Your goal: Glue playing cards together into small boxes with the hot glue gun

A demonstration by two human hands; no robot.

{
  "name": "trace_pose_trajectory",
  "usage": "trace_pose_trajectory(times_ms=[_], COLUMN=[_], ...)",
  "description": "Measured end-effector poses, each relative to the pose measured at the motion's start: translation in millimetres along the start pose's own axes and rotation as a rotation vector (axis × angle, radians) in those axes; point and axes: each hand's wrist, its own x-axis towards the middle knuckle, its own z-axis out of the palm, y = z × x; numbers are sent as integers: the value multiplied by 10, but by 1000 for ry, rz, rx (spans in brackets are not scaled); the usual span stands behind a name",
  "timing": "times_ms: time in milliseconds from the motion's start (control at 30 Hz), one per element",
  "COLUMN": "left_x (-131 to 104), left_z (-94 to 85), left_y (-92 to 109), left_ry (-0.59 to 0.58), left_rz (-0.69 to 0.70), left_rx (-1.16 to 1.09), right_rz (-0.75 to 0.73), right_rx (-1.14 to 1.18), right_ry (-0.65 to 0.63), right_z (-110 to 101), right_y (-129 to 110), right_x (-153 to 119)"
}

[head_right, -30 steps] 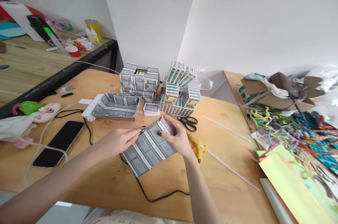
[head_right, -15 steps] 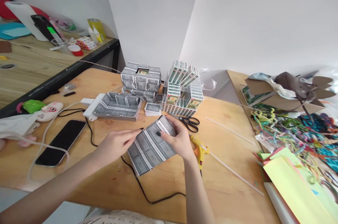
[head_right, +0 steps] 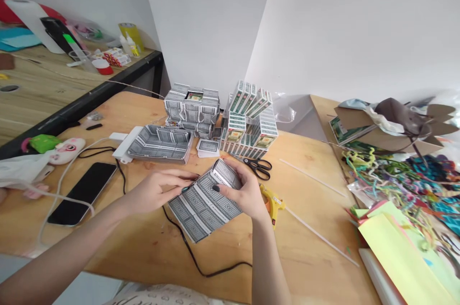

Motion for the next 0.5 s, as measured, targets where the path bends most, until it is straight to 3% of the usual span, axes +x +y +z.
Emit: trace_pose_trajectory(times_ms=[333, 500], left_x=[123, 121], left_z=[96, 162], left_y=[-240, -314], left_ry=[-15, -115], left_rz=[-213, -231], left_rx=[-521, -635], right_rz=[4, -36], right_rx=[15, 10], right_ry=[-52, -108], right_z=[-30, -70], right_y=[-26, -60], right_x=[-15, -5])
